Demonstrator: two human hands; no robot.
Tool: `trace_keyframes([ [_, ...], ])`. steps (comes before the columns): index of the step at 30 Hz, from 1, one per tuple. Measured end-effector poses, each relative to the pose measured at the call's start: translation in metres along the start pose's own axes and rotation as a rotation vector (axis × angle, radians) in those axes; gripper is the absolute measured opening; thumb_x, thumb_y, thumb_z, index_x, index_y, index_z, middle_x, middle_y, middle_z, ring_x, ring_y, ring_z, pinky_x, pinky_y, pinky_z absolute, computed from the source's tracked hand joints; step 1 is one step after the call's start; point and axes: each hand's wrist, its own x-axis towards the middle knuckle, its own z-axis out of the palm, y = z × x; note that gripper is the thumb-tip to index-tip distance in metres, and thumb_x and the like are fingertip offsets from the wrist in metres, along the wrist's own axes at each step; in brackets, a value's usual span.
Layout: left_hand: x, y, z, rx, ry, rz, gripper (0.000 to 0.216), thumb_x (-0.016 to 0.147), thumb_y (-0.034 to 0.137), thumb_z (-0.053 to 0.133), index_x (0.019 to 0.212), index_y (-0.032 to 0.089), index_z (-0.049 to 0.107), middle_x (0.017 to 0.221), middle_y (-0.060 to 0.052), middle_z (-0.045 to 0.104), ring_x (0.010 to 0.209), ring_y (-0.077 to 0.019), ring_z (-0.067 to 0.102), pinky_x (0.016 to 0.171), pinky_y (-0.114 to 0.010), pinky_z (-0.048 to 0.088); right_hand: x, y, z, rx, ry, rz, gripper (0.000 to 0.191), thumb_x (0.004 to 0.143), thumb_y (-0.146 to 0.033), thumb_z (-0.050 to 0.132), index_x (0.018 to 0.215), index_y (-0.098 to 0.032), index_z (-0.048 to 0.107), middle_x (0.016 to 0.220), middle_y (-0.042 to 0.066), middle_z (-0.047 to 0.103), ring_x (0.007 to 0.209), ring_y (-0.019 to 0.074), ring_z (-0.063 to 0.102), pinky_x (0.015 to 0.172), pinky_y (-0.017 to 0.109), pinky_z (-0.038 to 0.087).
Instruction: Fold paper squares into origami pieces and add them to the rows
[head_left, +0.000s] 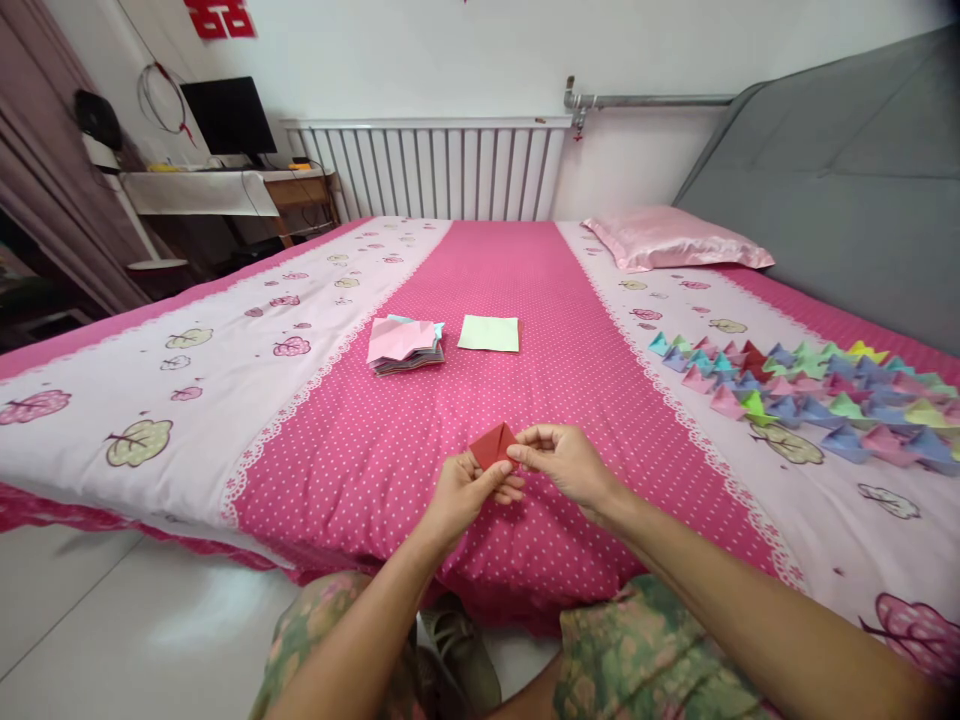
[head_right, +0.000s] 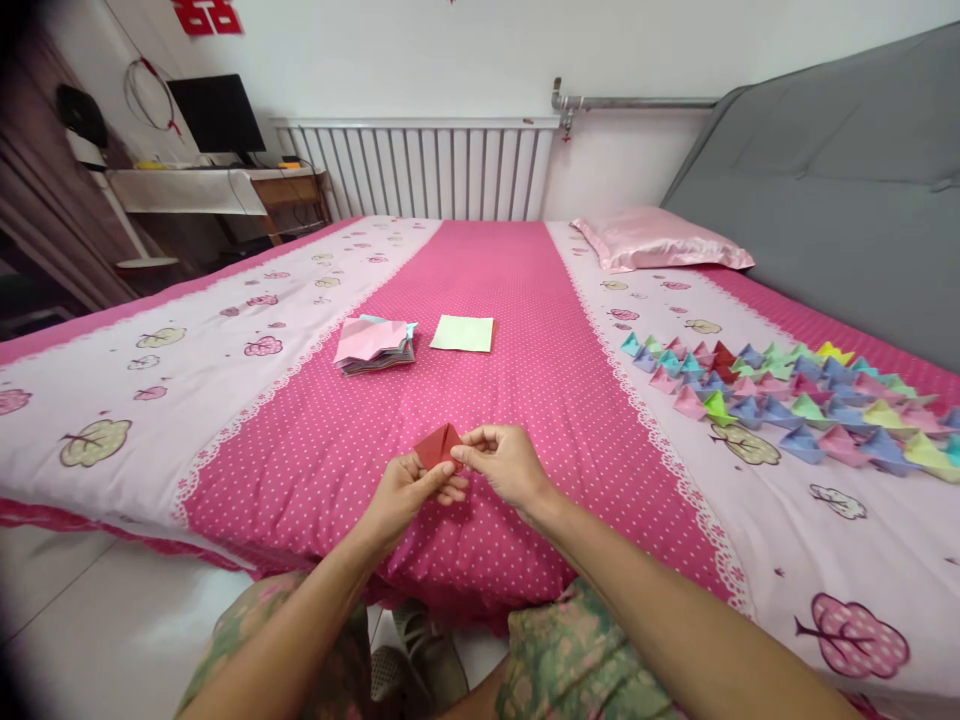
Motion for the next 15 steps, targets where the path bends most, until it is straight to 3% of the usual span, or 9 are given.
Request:
trace_keyframes([
  [7,0.003,0.001,-0.008,-0.060,0.064,0.050,0.029,0.067,0.034,0.067,0.081,0.009,0.064,0.071,-0.007,0.068,0.059,-0.0120,0.061,0.056,-0.021,0.046,0.004,0.003,-0.009,-0.117,-0.060,0.082,0.022,0.058,-0.031,0.070,0.067,-0.012,0.062,0.061,0.002,0.063,0.053,0.0101,0.055,0.055,0.024,0.043],
  [15,0.004,-0.002,-0.010,-0.074,0.092,0.042,0.025,0.062,0.031,0.070,0.072,0.009,0.063,0.065,-0.006,0.067,0.056,-0.0115,0.059,0.057,-0.021,0.044,0.007,0.011,-0.010,-0.192,-0.103,0.036,0.024,0.060,-0.030,0.069,0.075,-0.013,0.062,0.068,0.004,0.065,0.059,0.0125,0.059,0.059,0.026,0.046],
])
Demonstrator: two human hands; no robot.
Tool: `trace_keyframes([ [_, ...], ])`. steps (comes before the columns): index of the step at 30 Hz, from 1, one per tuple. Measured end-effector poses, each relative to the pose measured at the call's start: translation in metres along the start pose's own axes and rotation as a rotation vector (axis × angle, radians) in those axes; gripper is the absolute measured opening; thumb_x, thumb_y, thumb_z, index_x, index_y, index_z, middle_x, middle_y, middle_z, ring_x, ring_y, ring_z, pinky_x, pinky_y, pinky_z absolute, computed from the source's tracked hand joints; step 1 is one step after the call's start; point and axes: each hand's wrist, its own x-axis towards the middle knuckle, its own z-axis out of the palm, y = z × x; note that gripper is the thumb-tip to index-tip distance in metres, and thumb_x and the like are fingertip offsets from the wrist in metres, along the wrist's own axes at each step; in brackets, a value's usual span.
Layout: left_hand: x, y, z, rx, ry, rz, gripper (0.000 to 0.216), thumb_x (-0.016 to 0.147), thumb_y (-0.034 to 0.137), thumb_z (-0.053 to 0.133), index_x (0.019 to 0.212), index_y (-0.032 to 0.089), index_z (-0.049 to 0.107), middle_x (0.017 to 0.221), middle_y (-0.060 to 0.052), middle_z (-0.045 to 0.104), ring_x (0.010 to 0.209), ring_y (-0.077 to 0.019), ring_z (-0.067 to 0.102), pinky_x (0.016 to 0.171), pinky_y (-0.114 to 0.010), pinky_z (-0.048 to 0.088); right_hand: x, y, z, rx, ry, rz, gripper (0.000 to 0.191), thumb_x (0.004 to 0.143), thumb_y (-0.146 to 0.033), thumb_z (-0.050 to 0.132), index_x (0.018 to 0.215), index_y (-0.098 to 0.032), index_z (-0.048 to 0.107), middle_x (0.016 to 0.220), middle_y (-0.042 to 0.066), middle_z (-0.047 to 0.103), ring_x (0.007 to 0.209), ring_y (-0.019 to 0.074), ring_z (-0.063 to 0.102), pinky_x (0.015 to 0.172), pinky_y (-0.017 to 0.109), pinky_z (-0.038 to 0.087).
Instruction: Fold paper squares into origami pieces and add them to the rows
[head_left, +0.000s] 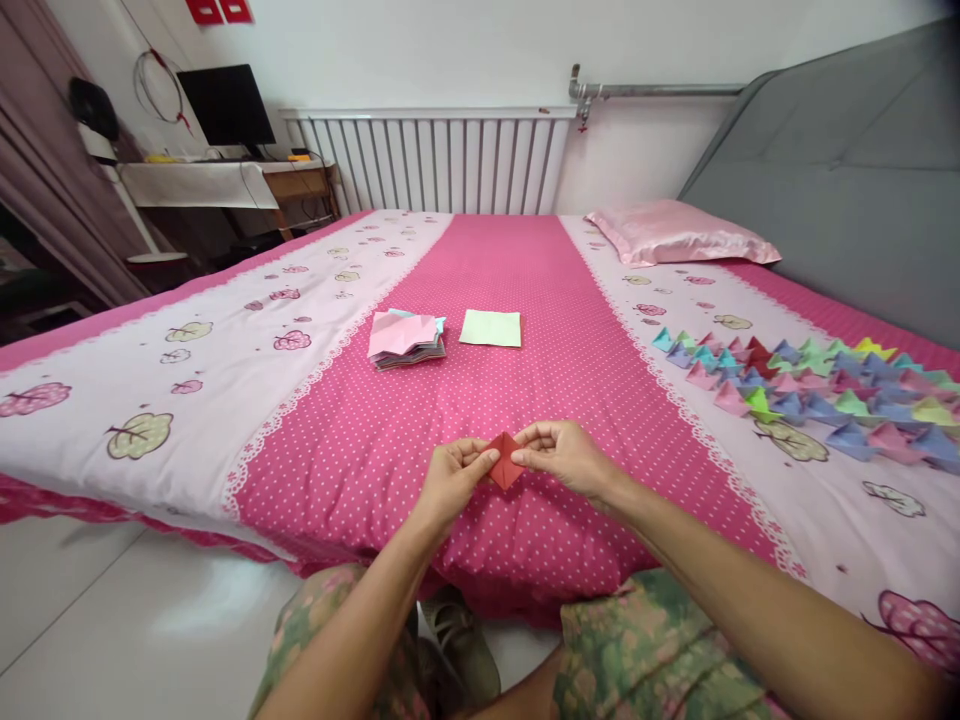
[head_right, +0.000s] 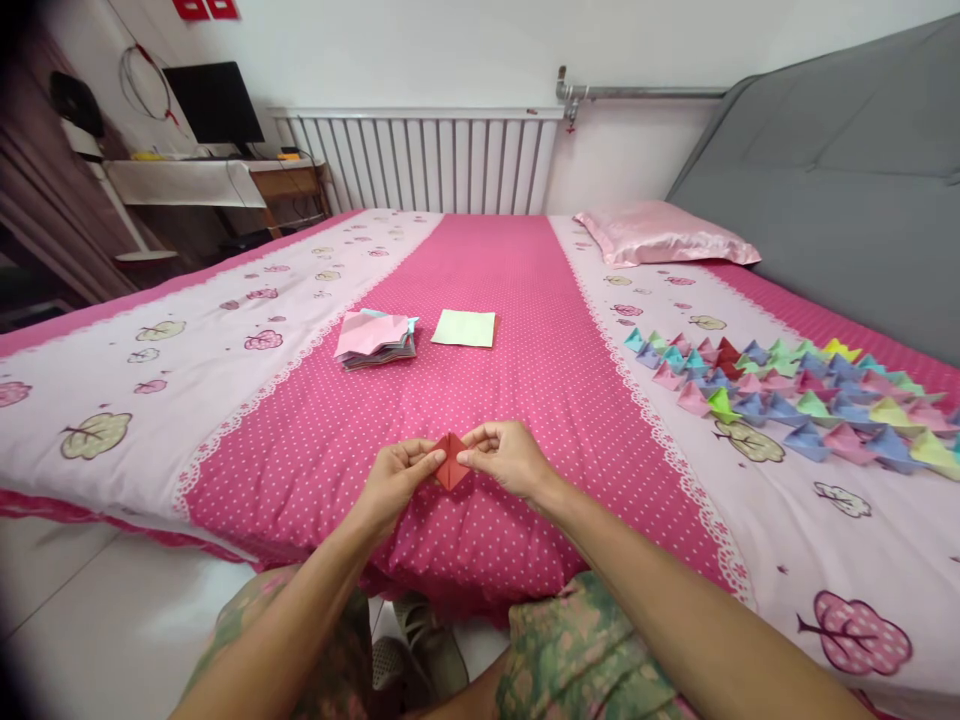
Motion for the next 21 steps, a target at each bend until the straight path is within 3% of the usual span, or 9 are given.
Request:
trace_keyframes([
  [6,-0.001,-0.001,-0.003,0.187,-0.040,0.058,0.030,0.069,0.040,0.061,0.062,0.012,0.060,0.052,-0.001,0.056,0.044,-0.0078,0.046,0.044,-0.020,0.032,-0.003,-0.003,0.003,-0.088,-0.013,-0.193,0.023,0.074,-0.035,0.056,0.077,-0.014,0.065,0.075,0.004,0.067,0.066,0.0145,0.059,0.062,0.027,0.045],
  [13,-0.007,0.001,0.002,0.641,0.023,0.342,0.035,0.082,0.041,0.042,0.057,0.017,0.048,0.050,0.003,0.038,0.047,-0.0089,0.033,0.048,-0.023,0.024,-0.012,-0.010,0.012,-0.353,0.002,-0.358,0.028,0.086,-0.033,0.040,0.072,-0.017,0.057,0.066,0.001,0.057,0.062,0.0120,0.052,0.059,0.024,0.038],
  [18,-0.007,-0.004,0.009,0.516,0.082,0.351,0.036,0.083,0.043,0.037,0.059,0.017,0.045,0.054,0.003,0.036,0.051,-0.0094,0.033,0.050,-0.023,0.026,-0.016,-0.009,0.024,-0.363,0.089,-0.350,0.030,0.088,-0.038,0.035,0.067,-0.019,0.047,0.058,-0.003,0.047,0.053,0.0105,0.045,0.053,0.023,0.034],
  [21,-0.007,-0.002,0.011,0.377,0.012,0.277,0.038,0.083,0.045,0.037,0.060,0.016,0.045,0.056,0.003,0.037,0.053,-0.0092,0.034,0.051,-0.022,0.029,-0.017,-0.010,0.025,-0.304,0.074,-0.348,0.030,0.087,-0.039,0.037,0.067,-0.019,0.048,0.059,-0.003,0.047,0.054,0.0105,0.045,0.054,0.023,0.035],
])
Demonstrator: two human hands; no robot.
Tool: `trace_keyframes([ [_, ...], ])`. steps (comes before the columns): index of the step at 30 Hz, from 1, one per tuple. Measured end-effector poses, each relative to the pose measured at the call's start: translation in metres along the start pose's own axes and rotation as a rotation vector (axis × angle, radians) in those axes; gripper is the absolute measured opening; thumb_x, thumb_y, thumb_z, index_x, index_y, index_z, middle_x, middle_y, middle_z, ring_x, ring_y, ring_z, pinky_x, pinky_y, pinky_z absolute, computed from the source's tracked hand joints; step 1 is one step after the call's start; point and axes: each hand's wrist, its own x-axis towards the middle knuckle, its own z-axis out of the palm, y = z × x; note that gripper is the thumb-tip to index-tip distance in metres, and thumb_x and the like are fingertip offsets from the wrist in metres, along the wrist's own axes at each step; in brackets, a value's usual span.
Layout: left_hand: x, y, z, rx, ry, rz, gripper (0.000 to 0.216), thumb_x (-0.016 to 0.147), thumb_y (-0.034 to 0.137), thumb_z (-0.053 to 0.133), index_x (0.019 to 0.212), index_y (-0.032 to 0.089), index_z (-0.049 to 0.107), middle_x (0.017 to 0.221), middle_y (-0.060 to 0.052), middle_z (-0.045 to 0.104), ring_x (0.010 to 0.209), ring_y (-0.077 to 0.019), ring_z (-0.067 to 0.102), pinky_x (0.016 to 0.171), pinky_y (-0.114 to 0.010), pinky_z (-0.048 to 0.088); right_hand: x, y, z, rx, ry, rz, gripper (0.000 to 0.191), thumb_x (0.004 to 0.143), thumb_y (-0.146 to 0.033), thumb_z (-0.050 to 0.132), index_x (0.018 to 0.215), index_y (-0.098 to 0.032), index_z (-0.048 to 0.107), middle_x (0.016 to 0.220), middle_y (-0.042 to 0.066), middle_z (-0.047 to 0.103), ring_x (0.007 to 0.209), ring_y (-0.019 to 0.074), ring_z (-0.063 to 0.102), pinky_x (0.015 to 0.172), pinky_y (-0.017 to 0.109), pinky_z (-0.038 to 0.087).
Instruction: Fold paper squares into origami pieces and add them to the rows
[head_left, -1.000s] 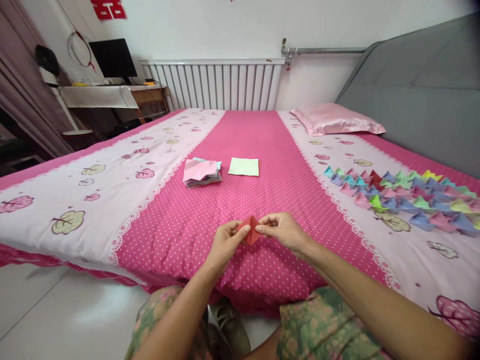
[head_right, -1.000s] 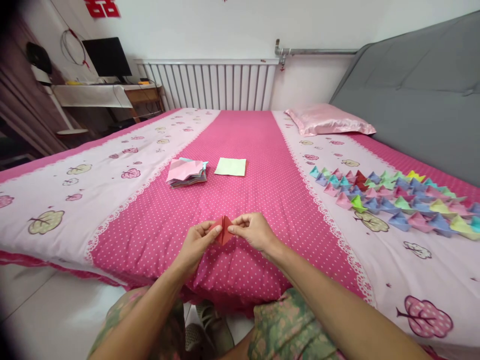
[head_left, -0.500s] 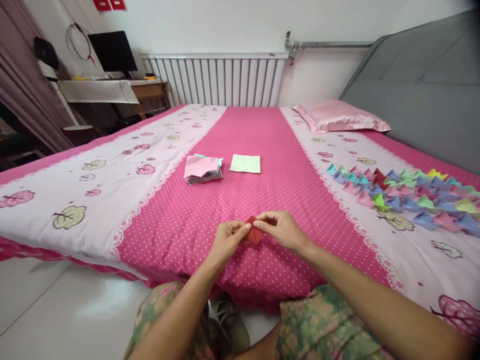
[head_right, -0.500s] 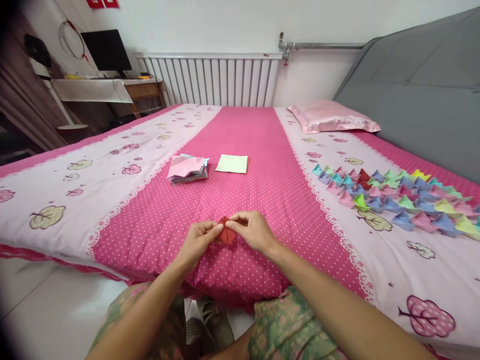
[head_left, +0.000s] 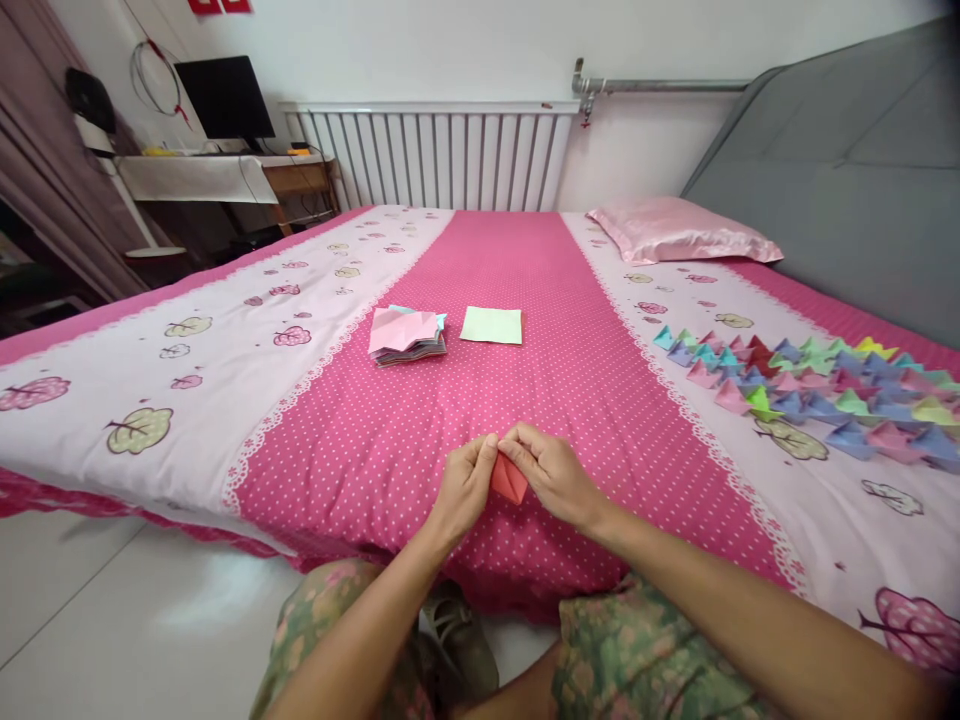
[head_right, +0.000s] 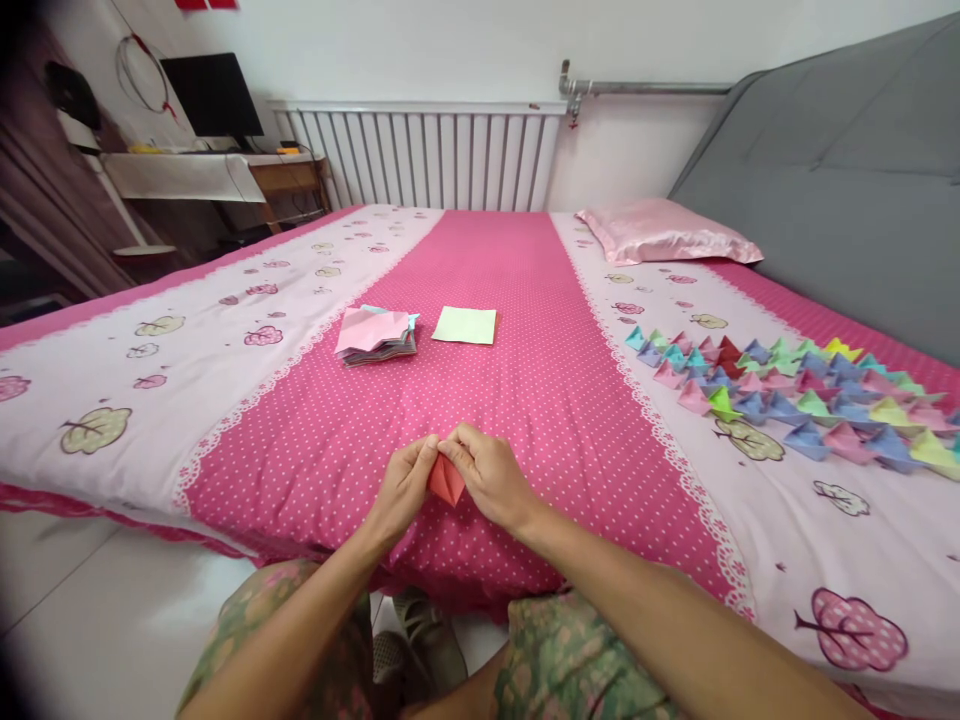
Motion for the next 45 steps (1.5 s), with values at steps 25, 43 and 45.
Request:
trace_keyframes([
  [25,-0.001,0.002,-0.004,0.228,0.306,0.109,0.036,0.083,0.038,0.041,0.054,0.016,0.043,0.050,0.004,0.035,0.048,-0.0082,0.032,0.048,-0.022,0.025,0.003,-0.002,0.004,0.644,-0.224,0.500,0.035,0.056,-0.036,0.073,0.075,-0.010,0.062,0.057,0.001,0.063,0.048,0.0079,0.058,0.045,0.017,0.043],
  [43,0.007,-0.004,-0.011,-0.245,-0.091,0.076,0.033,0.071,0.014,0.055,0.104,0.016,0.059,0.099,-0.008,0.064,0.088,-0.0167,0.060,0.081,-0.029,0.045,0.007,0.009,0.002,0.656,-0.010,0.443,0.044,0.067,-0.031,0.067,0.101,-0.014,0.045,0.066,0.002,0.066,0.052,0.0095,0.060,0.044,0.017,0.043],
  [45,0.008,-0.006,-0.012,-0.231,-0.085,0.043,0.032,0.072,0.014,0.055,0.103,0.015,0.060,0.092,-0.008,0.067,0.080,-0.0161,0.062,0.077,-0.029,0.047,0.006,0.008,0.001,0.608,-0.021,0.378,0.048,0.070,-0.033,0.064,0.107,-0.015,0.040,0.065,0.002,0.065,0.054,0.0116,0.061,0.047,0.020,0.045],
])
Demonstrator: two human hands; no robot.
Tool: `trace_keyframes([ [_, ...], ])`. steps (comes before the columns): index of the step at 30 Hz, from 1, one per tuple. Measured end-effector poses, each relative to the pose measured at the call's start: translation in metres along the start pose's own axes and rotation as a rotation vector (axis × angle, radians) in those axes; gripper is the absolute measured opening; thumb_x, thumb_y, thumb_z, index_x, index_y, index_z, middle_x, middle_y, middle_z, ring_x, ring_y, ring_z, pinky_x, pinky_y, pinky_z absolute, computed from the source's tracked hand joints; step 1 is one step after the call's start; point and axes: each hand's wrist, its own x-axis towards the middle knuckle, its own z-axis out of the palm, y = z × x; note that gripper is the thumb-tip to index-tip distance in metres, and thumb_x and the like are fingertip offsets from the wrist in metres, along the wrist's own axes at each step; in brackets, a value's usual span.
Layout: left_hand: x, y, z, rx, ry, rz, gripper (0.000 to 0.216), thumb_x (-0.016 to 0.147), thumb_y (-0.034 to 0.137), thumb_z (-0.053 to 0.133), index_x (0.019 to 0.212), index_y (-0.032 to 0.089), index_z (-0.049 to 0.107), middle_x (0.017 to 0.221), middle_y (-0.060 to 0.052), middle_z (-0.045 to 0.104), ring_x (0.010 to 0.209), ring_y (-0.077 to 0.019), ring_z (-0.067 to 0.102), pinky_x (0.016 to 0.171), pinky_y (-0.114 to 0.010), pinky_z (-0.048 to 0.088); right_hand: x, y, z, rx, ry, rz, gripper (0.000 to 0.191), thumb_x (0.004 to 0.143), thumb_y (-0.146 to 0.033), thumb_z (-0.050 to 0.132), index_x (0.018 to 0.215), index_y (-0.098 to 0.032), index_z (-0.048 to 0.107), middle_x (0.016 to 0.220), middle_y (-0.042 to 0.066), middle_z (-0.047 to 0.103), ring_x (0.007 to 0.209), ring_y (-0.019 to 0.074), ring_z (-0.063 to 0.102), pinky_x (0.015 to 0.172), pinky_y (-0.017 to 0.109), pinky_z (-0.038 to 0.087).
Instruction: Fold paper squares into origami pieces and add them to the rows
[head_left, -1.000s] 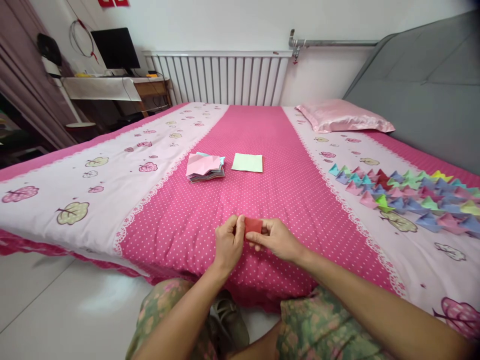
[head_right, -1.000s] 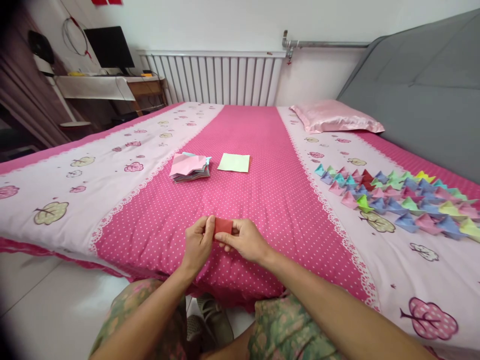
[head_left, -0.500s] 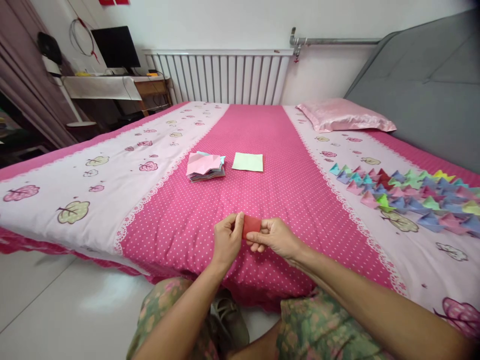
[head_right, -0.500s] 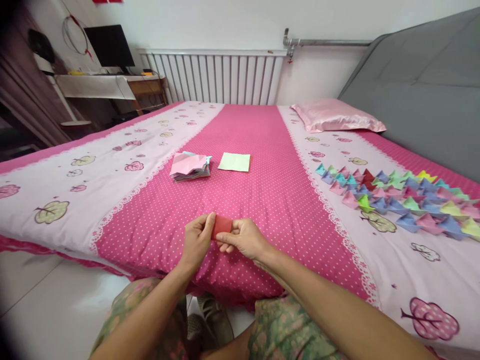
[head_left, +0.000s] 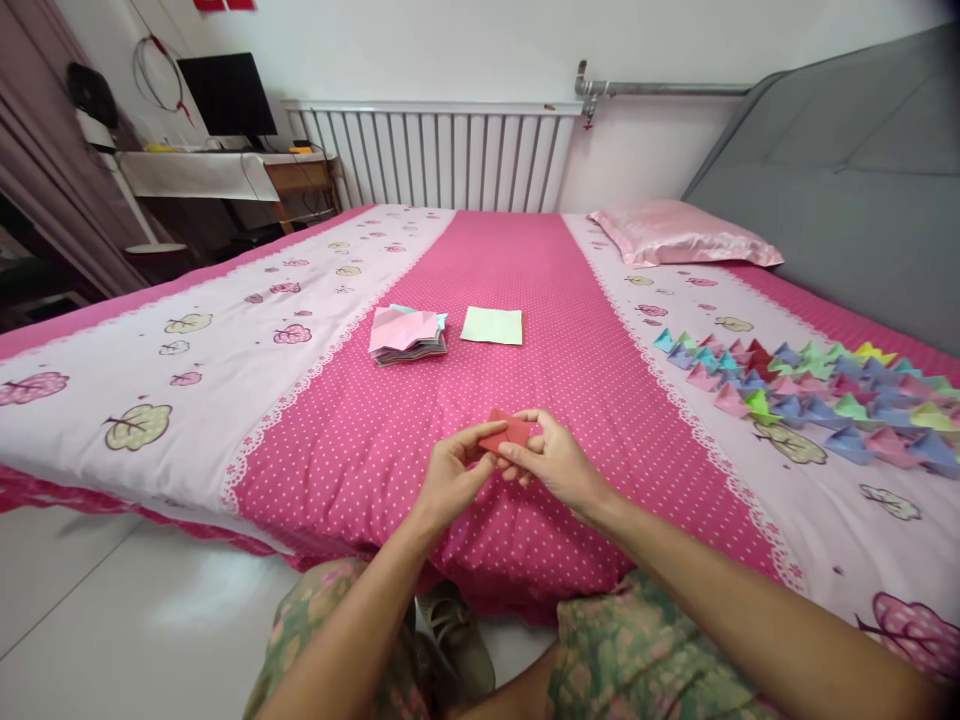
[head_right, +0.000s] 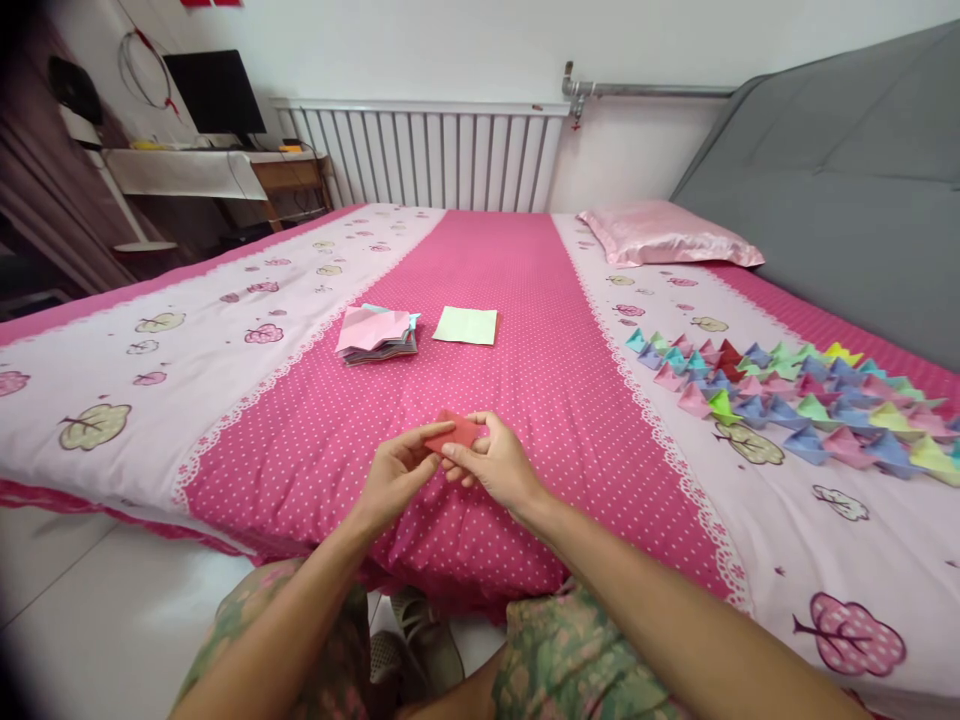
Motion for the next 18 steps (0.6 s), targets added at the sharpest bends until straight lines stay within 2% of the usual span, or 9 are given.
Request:
trace_keyframes([
  [2,0.000,0.001,-0.002,-0.030,0.018,-0.021,0.032,0.071,0.015,0.057,0.103,0.014,0.060,0.090,-0.008,0.068,0.078,-0.0161,0.063,0.075,-0.029,0.047,-0.002,-0.002,-0.002,-0.088,-0.011,-0.094,0.053,0.072,-0.034,0.062,0.114,-0.016,0.035,0.066,0.001,0.065,0.057,0.0132,0.062,0.052,0.023,0.047],
  [5,0.000,0.009,-0.006,-0.086,0.032,-0.020,0.035,0.068,0.015,0.062,0.103,0.015,0.061,0.094,-0.009,0.067,0.085,-0.0172,0.062,0.078,-0.028,0.046,-0.005,-0.011,-0.008,-0.260,-0.057,-0.265,0.058,0.072,-0.031,0.061,0.122,-0.021,0.034,0.082,0.004,0.065,0.070,0.0145,0.063,0.064,0.028,0.049],
  [9,-0.002,0.019,-0.014,-0.102,0.005,-0.005,0.038,0.066,0.015,0.063,0.104,0.015,0.061,0.093,-0.009,0.068,0.086,-0.0170,0.062,0.076,-0.026,0.046,-0.007,-0.022,-0.017,-0.403,-0.095,-0.418,0.041,0.073,-0.022,0.058,0.113,-0.021,0.050,0.096,0.006,0.061,0.086,0.0159,0.060,0.075,0.030,0.048],
  [14,-0.003,0.022,-0.014,-0.042,-0.007,-0.007,0.037,0.065,0.013,0.064,0.102,0.014,0.062,0.091,-0.009,0.068,0.080,-0.0158,0.062,0.069,-0.023,0.046,-0.004,-0.021,-0.020,-0.412,-0.054,-0.466,0.024,0.074,-0.019,0.055,0.098,-0.018,0.059,0.091,0.006,0.064,0.079,0.0148,0.061,0.074,0.031,0.050],
  [18,-0.003,0.022,-0.013,-0.033,-0.014,-0.010,0.037,0.066,0.013,0.064,0.102,0.014,0.062,0.093,-0.009,0.068,0.080,-0.0155,0.062,0.071,-0.024,0.046,-0.002,-0.019,-0.020,-0.393,-0.035,-0.473,0.020,0.073,-0.020,0.057,0.093,-0.018,0.061,0.089,0.006,0.066,0.080,0.0154,0.062,0.075,0.030,0.050],
])
